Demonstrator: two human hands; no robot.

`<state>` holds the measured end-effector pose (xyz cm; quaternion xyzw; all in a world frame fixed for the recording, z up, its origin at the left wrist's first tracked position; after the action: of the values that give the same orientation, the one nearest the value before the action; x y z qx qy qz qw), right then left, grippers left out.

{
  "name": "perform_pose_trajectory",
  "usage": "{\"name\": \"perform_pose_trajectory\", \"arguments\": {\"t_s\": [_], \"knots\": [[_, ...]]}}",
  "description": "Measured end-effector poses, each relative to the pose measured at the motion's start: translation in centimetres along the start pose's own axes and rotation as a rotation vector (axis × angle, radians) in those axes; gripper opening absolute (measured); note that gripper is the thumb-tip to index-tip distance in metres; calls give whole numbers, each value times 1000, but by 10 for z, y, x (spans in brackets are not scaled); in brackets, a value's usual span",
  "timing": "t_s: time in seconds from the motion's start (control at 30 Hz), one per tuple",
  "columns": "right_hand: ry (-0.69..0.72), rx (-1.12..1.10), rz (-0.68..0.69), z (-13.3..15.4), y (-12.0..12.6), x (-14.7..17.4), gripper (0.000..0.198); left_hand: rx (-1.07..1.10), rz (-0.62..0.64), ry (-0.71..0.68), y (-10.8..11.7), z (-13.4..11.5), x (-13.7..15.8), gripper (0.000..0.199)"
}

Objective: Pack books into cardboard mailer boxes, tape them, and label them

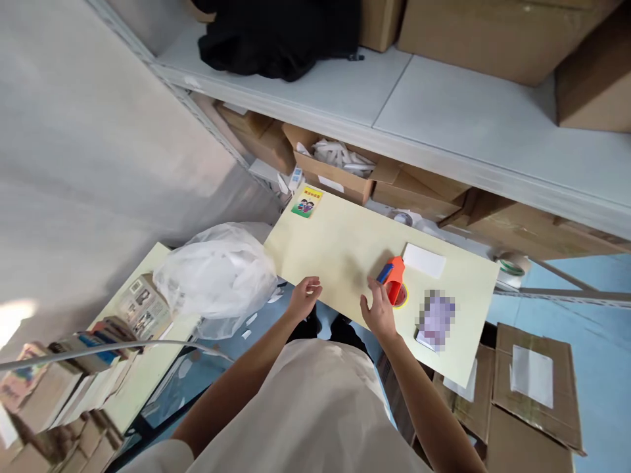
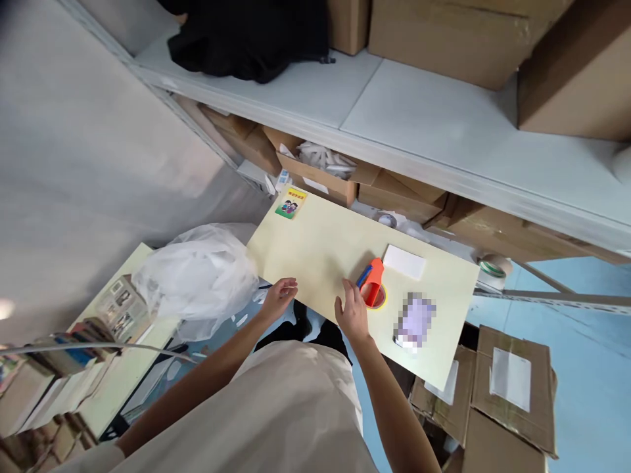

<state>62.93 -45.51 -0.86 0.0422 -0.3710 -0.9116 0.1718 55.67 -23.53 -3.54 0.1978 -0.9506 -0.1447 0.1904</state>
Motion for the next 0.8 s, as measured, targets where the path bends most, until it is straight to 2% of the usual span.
{"name": "perform_pose_trajectory", "arguments": {"t_s": [0.2, 0.3, 0.4, 0.6, 0.8], "knots": [[94, 52, 250, 52, -51, -5, 37, 6, -91, -3, 53, 14, 31, 26], [163, 103, 327, 85, -79, -1, 33, 38, -159, -20, 93, 19, 46, 26], [208, 100, 338, 125, -104, 4, 31, 106, -245, -49, 140, 30, 66, 27], [253, 81, 363, 219, -168, 15, 35, 244, -437, -64, 230, 79, 122, 30], [470, 107, 545, 305, -236, 45, 36, 309, -635, 33, 284, 133, 169, 31]]}}
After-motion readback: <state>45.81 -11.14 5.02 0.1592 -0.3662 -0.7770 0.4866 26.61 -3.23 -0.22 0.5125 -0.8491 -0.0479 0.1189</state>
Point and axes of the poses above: each hand's wrist, its own x-axis away from the middle knuckle, its own y-axis out of the back of the hand, z = x × y, the point moved 8 cm from there along -x, towards the middle knuckle, and after that the axes turned 7 degrees about -y, right-handed, at the moved point
